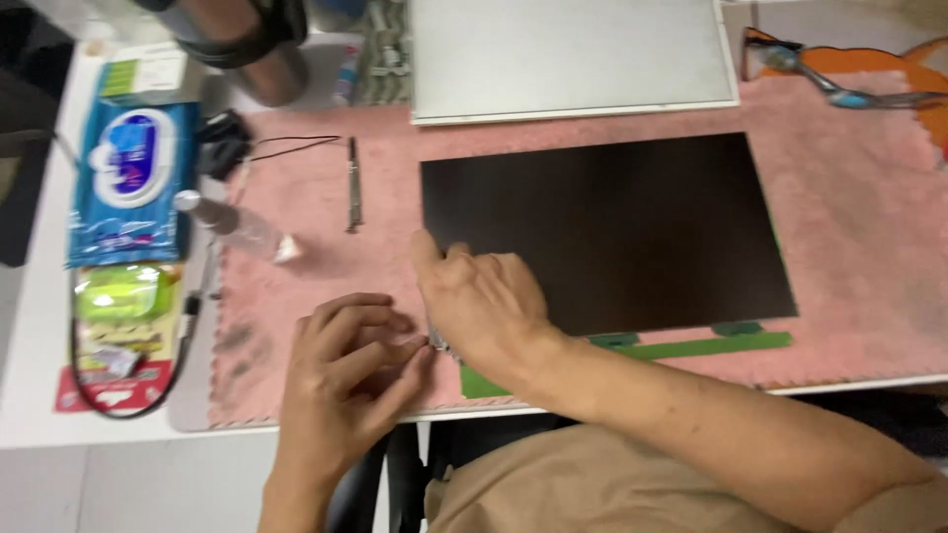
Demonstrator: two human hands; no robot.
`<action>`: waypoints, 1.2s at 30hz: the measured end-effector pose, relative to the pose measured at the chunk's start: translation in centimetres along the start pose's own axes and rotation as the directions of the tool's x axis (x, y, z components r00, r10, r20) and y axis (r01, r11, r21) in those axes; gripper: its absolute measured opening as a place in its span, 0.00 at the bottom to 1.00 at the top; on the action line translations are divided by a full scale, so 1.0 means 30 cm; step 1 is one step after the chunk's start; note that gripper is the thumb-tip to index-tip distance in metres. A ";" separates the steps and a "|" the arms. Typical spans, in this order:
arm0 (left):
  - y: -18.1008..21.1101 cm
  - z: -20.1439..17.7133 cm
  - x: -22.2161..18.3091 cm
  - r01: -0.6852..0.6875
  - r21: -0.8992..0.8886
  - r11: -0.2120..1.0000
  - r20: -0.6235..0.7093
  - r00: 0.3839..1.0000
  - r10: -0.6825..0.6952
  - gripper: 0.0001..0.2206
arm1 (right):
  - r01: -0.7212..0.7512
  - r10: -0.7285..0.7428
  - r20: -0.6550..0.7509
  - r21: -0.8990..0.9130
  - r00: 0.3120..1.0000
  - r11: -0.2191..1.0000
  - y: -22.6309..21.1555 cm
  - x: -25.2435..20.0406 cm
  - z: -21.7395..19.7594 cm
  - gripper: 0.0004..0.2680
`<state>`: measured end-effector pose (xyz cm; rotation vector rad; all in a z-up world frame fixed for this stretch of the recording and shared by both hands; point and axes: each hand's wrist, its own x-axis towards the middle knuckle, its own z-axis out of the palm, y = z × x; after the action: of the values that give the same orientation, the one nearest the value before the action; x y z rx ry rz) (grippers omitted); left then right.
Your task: Cleaning an LCD panel using a spray bottle, a cloth, and a small brush to remove residue or dust.
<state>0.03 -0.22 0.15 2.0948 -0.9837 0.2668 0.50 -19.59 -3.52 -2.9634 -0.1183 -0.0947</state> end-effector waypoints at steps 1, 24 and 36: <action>-0.003 0.001 -0.001 -0.007 -0.015 1.000 0.006 1.000 0.007 0.06 | -0.016 0.016 0.003 -0.007 1.000 1.000 0.042 -0.002 -0.002 0.10; 0.201 0.068 0.077 -0.001 0.071 0.997 0.151 0.988 -0.010 0.05 | -0.544 0.529 -0.147 -0.350 0.836 0.763 1.084 -0.556 -0.372 0.18; 0.336 0.269 0.176 -0.301 0.228 0.926 0.478 0.863 0.163 0.16 | -0.676 0.546 0.402 0.382 0.735 0.629 0.890 -0.458 -0.519 0.13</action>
<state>-4.76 -12.99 3.08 2.3657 -1.5688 0.0422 -11.81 -49.55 6.27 -2.2967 0.7413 0.3533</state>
